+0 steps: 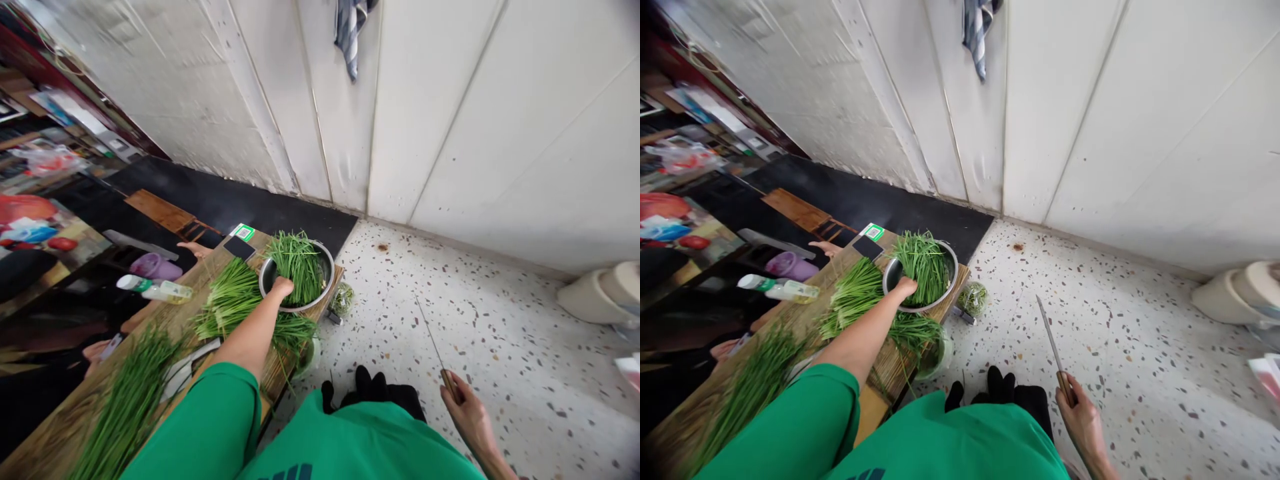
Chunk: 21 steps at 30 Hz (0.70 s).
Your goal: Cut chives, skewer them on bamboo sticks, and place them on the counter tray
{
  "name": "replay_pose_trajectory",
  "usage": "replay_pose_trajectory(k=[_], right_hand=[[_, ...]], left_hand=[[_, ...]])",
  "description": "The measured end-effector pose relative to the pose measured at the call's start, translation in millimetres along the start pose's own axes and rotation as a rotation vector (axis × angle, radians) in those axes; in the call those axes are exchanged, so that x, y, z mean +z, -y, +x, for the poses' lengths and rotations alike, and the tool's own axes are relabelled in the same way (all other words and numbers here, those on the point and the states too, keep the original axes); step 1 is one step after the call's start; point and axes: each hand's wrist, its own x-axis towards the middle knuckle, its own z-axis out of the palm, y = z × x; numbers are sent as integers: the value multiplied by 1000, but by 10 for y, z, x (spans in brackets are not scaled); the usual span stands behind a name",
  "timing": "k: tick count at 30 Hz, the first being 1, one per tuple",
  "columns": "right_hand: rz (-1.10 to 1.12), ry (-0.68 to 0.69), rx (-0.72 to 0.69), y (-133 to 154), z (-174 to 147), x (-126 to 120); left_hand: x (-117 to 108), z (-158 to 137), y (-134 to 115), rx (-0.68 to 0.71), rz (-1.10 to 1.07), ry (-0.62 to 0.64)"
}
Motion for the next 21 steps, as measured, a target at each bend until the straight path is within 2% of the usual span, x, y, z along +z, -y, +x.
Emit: replay_pose_trajectory(k=[6, 11, 13, 16, 18, 21], right_hand=[[-22, 0, -65, 65, -103, 54], [-48, -14, -127, 222, -229, 99], [-62, -5, -170, 296, -298, 129], [-86, 24, -281, 357, -413, 220], [-121, 49, -377, 364, -490, 323], [-166, 79, -548, 383, -591, 551]], left_hand=[[-223, -51, 73, 89, 5, 73], [-503, -256, 131, 177, 12, -16], [-624, -431, 255, 242, -23, -83], [-724, -856, 707, 382, -214, -192], [-686, -1246, 1182, 434, -369, -245], [-465, -1911, 2030, 383, -415, -304]])
